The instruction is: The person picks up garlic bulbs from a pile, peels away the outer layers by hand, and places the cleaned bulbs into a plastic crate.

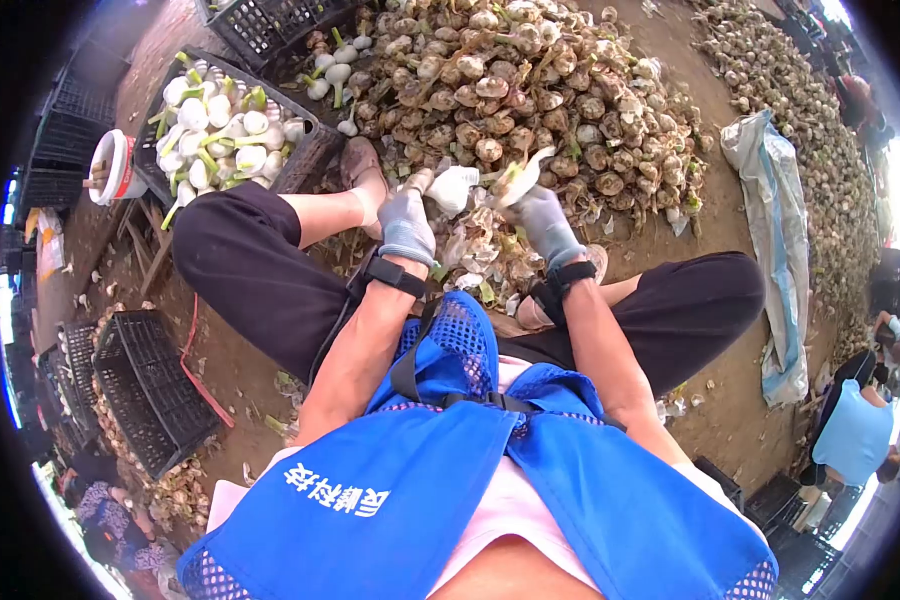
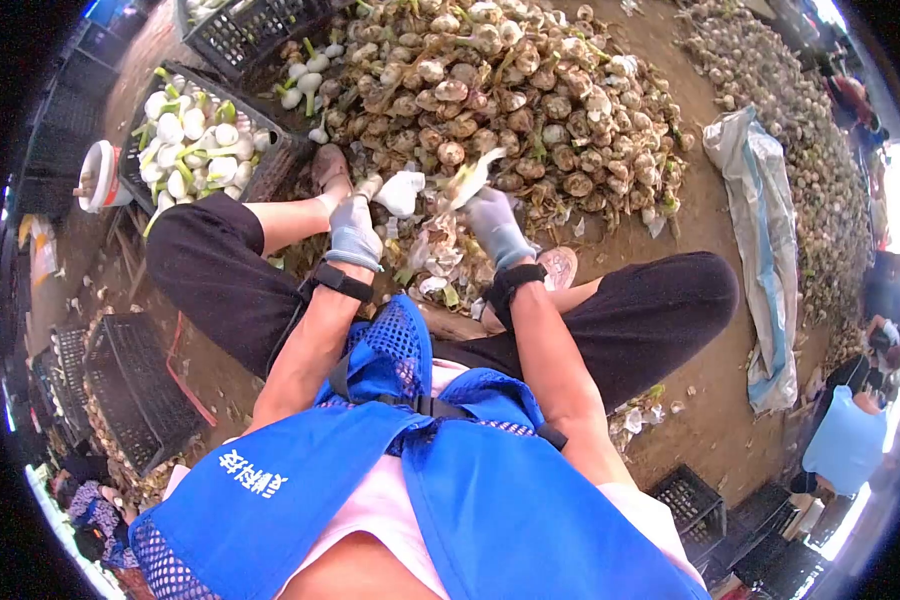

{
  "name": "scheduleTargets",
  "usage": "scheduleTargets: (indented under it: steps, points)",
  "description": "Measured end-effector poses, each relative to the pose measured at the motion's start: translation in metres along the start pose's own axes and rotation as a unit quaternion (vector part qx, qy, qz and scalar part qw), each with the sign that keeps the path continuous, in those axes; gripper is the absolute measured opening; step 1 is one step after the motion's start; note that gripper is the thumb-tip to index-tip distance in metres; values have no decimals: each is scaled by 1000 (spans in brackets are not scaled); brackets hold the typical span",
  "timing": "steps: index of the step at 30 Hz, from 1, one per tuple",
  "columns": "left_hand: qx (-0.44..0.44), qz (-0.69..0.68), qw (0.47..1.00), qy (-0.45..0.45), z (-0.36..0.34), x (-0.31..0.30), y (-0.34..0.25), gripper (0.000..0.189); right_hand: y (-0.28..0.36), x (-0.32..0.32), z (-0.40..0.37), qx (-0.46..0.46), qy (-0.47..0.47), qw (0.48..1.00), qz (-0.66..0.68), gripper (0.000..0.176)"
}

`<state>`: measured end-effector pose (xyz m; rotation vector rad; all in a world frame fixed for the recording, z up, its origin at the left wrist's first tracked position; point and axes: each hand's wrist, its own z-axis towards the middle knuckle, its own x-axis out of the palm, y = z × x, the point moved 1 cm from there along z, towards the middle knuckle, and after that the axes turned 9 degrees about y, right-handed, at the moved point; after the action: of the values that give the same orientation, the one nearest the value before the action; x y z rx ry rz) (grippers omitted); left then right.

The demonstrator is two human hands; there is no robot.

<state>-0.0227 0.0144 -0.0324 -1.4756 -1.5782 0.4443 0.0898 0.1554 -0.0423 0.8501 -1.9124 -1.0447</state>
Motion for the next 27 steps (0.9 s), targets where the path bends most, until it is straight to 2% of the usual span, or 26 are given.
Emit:
scheduleTargets:
  steps: [1, 2, 3, 4, 6, 7, 8, 9, 10, 11, 12, 14, 15, 16, 17, 18, 19, 20, 21, 22, 24, 26, 27]
  points:
    - [-8, 14, 1000, 9, 0, -2, -6, 13, -2, 2, 1, 38, 32, 959, -280, 23]
    - [-15, 29, 999, 21, 0, -1, -13, 11, -2, 3, 4, 70, 60, 839, -537, 26]
    - [-30, 29, 997, 60, -4, 0, -18, 13, -2, 1, -1, 99, 101, 787, -601, 32]
    - [-28, 28, 997, 61, 2, -2, -17, 13, 7, 8, -6, 130, 113, 773, -611, 32]
    - [-31, 73, 994, 79, 13, -11, -9, 14, 27, 18, -17, -1, 46, 894, -446, 32]
    - [47, 100, 986, 128, 9, -7, -12, 10, 39, 25, -20, -68, 7, 874, -481, 31]
    - [40, 102, 986, 128, 6, -5, -9, 10, 50, 35, -25, -134, -32, 848, -512, 31]
    - [95, 89, 978, 161, 4, 1, -6, 10, 60, 46, -30, -134, -16, 835, -534, 27]
    - [151, 75, 966, 195, 3, 7, -6, 11, 54, 50, -25, -141, -40, 829, -539, 21]
    - [184, 102, 957, 199, 0, 12, -9, 12, 46, 47, -20, -149, -38, 878, -454, 20]
    - [182, 101, 958, 199, -3, 12, -14, 12, 35, 42, -14, -155, -33, 918, -364, 19]
    - [72, 35, 974, 213, -5, 3, -22, 10, 13, 17, -7, -207, 16, 931, -301, 12]
    - [-20, -67, 967, 245, -4, 0, -25, 9, -92, -58, 45, -82, 5, 913, -399, 9]
    - [-21, -28, 970, 239, -3, -4, -27, 6, -145, -84, 64, 55, 38, 931, -360, 12]
    - [-27, -42, 973, 226, -1, -3, -27, 5, -105, -57, 48, 32, 159, 755, -635, 16]
    - [-32, -57, 975, 211, 2, -3, -28, 4, -61, -20, 24, 5, 262, 487, -833, 22]
    - [-15, -74, 969, 235, 6, -6, -26, 4, -55, -10, 22, 51, 172, 674, -717, 24]
    - [0, -90, 962, 258, 8, -9, -25, 4, -51, -2, 22, 95, 73, 821, -558, 27]
    - [-5, -90, 963, 253, 8, -9, -27, 8, -21, 18, 15, 90, 49, 813, -573, 30]
    - [-6, -91, 964, 249, 10, -10, -26, 8, -4, 25, 8, -29, 0, 839, -544, 32]
    - [109, 15, 968, 227, 13, -14, -24, 11, 26, 27, 6, -58, 7, 868, -493, 29]
    - [97, 35, 967, 232, 14, -11, -27, 12, 56, 39, -5, 10, 78, 931, -355, 24]
    - [83, 75, 956, 272, 15, -9, -30, 12, 44, 39, 1, 27, 73, 952, -297, 20]
